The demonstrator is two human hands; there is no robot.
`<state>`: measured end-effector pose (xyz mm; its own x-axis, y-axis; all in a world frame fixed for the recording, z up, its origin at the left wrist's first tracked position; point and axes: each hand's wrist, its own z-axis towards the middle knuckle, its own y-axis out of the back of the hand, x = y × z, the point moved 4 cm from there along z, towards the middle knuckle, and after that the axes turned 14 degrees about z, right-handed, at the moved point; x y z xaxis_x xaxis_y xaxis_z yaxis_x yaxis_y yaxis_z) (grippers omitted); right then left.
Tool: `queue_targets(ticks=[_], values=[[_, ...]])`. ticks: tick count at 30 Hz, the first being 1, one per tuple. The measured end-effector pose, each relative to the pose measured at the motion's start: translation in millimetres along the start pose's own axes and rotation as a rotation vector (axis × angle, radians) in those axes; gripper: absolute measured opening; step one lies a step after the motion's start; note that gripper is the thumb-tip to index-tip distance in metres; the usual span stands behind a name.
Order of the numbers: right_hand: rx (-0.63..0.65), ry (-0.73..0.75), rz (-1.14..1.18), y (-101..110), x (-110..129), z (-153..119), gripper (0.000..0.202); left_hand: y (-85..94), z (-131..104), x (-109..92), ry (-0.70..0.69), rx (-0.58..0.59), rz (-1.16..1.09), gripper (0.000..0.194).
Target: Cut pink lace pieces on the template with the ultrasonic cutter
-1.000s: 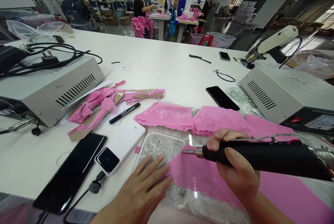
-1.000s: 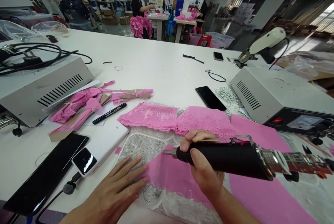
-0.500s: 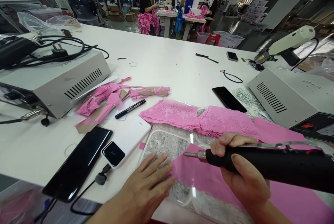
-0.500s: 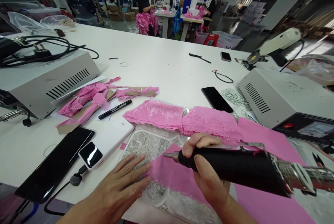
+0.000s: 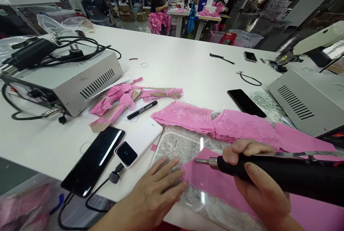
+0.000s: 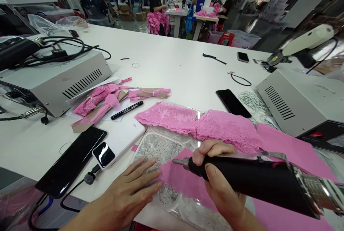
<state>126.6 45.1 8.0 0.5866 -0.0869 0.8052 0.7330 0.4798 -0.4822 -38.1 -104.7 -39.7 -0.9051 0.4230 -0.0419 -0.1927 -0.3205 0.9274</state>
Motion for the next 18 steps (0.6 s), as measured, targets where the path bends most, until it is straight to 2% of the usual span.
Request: queue_targets(ticks=[7, 18], values=[[0.031, -0.039, 0.017, -13, -2, -4, 0.011, 2.1, 0, 0, 0.018, -0.027, 0.001, 0.032], [0.031, -0.02, -0.011, -13, -2, -4, 0.013, 4.2, 0, -1, 0.032, -0.055, -0.002, 0.03]])
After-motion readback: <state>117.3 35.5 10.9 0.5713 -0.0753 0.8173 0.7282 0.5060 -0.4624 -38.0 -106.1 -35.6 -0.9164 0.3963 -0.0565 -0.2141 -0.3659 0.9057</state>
